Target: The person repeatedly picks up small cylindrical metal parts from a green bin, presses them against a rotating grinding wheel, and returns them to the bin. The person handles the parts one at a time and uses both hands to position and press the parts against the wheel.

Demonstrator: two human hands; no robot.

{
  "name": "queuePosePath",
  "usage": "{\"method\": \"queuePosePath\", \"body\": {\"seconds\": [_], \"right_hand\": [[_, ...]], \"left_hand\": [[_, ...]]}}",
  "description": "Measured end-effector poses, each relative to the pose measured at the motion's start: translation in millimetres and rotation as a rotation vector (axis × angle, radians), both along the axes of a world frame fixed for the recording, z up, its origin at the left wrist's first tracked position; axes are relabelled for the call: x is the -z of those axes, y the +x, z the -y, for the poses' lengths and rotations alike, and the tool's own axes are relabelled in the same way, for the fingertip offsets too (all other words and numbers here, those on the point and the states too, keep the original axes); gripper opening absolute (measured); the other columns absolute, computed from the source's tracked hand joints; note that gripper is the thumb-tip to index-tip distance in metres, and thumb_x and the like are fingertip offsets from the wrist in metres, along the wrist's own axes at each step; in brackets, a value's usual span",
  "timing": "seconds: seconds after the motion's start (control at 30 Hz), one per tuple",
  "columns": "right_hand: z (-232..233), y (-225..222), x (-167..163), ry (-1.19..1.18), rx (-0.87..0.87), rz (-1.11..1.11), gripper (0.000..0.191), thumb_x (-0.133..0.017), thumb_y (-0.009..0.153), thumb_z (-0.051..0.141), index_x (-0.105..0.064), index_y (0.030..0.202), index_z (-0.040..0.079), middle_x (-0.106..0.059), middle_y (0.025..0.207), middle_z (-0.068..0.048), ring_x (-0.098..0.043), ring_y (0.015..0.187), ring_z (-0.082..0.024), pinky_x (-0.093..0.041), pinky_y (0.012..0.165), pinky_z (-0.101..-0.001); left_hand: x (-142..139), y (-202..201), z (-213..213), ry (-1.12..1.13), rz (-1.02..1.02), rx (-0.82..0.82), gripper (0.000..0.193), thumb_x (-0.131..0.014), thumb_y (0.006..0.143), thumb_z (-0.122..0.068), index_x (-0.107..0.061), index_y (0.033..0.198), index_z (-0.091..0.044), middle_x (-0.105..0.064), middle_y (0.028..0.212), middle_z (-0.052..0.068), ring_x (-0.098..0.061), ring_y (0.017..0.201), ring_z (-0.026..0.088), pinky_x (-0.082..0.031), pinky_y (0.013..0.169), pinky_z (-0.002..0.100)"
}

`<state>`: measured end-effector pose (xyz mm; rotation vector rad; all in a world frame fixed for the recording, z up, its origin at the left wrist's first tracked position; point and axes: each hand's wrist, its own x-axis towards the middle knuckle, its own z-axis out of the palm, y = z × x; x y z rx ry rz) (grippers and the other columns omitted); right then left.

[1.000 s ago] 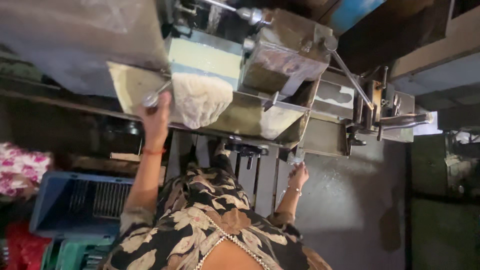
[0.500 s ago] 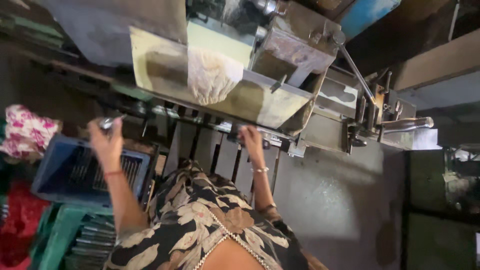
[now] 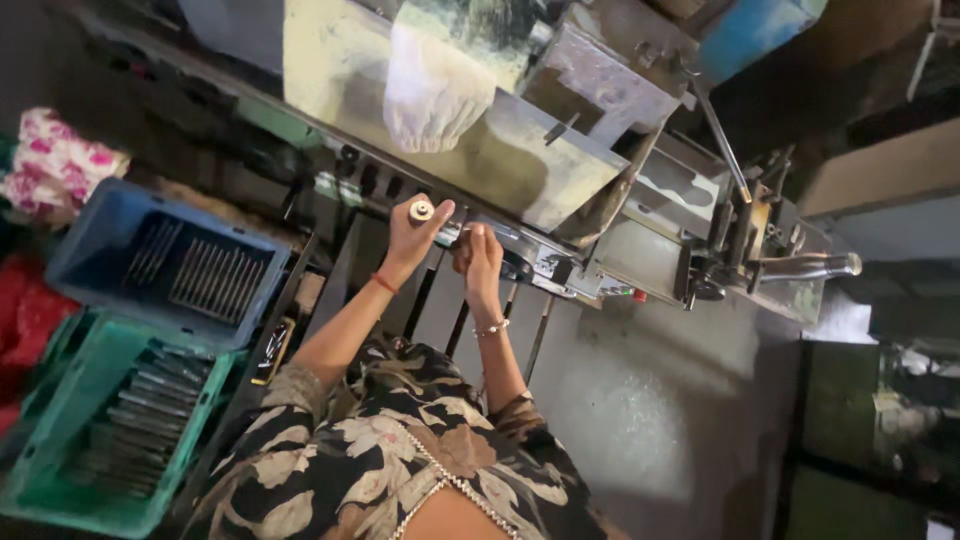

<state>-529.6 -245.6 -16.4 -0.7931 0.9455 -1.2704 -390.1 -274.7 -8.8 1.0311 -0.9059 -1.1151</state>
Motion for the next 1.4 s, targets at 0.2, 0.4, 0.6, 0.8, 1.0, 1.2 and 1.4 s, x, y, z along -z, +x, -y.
{"method": "queuePosePath", "body": {"seconds": [0.2,0.4,0.6,0.8,1.0,1.2,1.4], "right_hand": [[-15,3,-13,0.028,-0.195,-0.281,0.031,-0.047,0.110,0.030,-0.063,0.100,0.006,-0.038,0.058,0.007,-0.033,0.045,-0.004,-0.026,0.041,-0.0242],[-26,37,-22,0.058,-0.327,-0.170,0.032,-0.047,0.110,0.029,-0.068,0.112,0.006,-0.038,0.061,0.008,-0.033,0.048,-0.003,-0.026,0.043,-0.0230],[-44,97,-38,-0.192,-0.311,-0.523,0.032,-0.047,0.110,0.030,-0.070,0.110,0.007,-0.038,0.064,0.009,-0.033,0.053,-0.002,-0.027,0.046,-0.0228],[-59,170,-28,-0.334,-0.351,-0.470,0.028,-0.057,0.109,0.027,-0.071,0.114,0.004,-0.049,0.073,0.009,-0.037,0.064,-0.002,-0.031,0.055,-0.0237],[-79,241,-19,-0.367,-0.319,-0.427,0.026,-0.068,0.103,0.025,-0.070,0.112,0.000,-0.056,0.077,0.007,-0.041,0.065,-0.002,-0.034,0.056,-0.0231],[-89,291,-23,-0.470,-0.284,-0.459,0.025,-0.069,0.106,0.022,-0.072,0.115,-0.001,-0.062,0.085,0.003,-0.046,0.071,-0.001,-0.037,0.061,-0.0200],[-96,322,-9,-0.349,-0.145,-0.152,0.023,-0.070,0.101,0.020,-0.069,0.116,0.003,-0.064,0.087,0.004,-0.048,0.062,0.000,-0.037,0.052,-0.0185]], "left_hand": [[-32,37,-48,-0.663,0.970,-0.413,0.049,-0.086,0.084,-0.035,-0.048,0.066,-0.010,-0.044,0.062,0.003,-0.032,0.065,0.003,-0.035,0.057,0.033],[-16,47,-80,-0.285,0.361,-0.329,0.036,-0.086,0.088,-0.021,-0.056,0.074,-0.007,-0.049,0.065,-0.005,-0.041,0.062,0.002,-0.037,0.053,0.024],[16,81,-95,-0.107,-0.050,-0.406,0.046,-0.078,0.096,-0.014,-0.041,0.069,-0.013,-0.042,0.067,-0.012,-0.038,0.062,-0.001,-0.029,0.051,0.021],[35,142,-117,-0.002,-0.245,-0.520,0.048,-0.078,0.097,-0.013,-0.042,0.065,-0.016,-0.039,0.067,-0.012,-0.034,0.060,-0.001,-0.026,0.051,0.022],[30,210,-131,-0.075,-0.223,-0.573,0.046,-0.080,0.094,-0.015,-0.045,0.064,-0.017,-0.042,0.066,-0.012,-0.034,0.060,-0.001,-0.026,0.050,0.023],[7,253,-156,0.127,-0.466,-0.463,0.035,-0.078,0.095,-0.031,-0.057,0.070,-0.018,-0.046,0.065,-0.011,-0.038,0.053,0.000,-0.024,0.046,0.022],[31,300,-176,0.336,-0.272,-0.063,0.026,-0.072,0.097,-0.043,-0.062,0.093,-0.019,-0.047,0.076,-0.009,-0.042,0.056,0.001,-0.032,0.047,0.020]]}}
